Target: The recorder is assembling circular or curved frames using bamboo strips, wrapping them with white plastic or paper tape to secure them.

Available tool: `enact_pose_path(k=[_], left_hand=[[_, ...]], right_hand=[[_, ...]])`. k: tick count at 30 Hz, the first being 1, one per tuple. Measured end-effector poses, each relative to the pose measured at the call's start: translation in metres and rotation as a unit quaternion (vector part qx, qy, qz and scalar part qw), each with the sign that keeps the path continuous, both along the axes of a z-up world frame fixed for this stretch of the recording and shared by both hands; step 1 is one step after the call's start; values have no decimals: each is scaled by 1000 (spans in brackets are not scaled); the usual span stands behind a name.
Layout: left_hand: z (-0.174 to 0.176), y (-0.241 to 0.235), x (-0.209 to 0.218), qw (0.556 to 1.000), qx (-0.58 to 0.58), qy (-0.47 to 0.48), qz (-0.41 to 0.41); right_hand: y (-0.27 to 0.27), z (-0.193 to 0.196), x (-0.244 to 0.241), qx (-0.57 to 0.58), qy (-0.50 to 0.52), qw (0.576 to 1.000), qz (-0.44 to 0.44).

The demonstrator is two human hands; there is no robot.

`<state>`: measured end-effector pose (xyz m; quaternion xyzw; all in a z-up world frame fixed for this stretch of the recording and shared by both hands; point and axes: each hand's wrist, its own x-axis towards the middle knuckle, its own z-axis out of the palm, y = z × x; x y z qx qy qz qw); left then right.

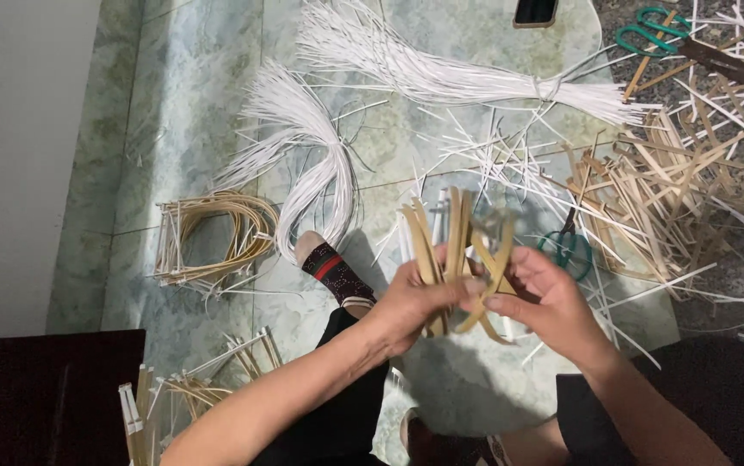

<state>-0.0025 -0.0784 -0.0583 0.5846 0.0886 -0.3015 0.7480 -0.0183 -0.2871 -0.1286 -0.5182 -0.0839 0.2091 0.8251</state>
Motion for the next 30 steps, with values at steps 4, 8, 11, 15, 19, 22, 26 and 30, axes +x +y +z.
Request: enact_pose_path(k=[4,8,11,15,19,22,26,30], left_hand=[[9,-7,-9,996,-13,-47,-81],[12,-9,-9,991,26,-106,-78],[12,-6,-6,991,60,-112,-44],[3,-2,-3,995,41,-94,-16],[8,-2,-3,1000,-5,-16,-7],[8,-1,-2,1000,5,8,-7],[-3,6,1,999,36,-11,22],[-6,3,-3,999,25,-1,24]], right_hand=[[11,-18,-9,-25,-65,995,-74],[7,-21,-11,3,-88,994,-67],[-1,-19,-8,-34,-45,997,-43],[3,-15,-9,22,-9,994,-106],[11,0,-12,-20,-45,993,-106],[11,-2,-13,-50,-70,991,-99],[6,-20,-14,-34,-46,988,-142],[9,-20,-15,13,-15,988,-156]])
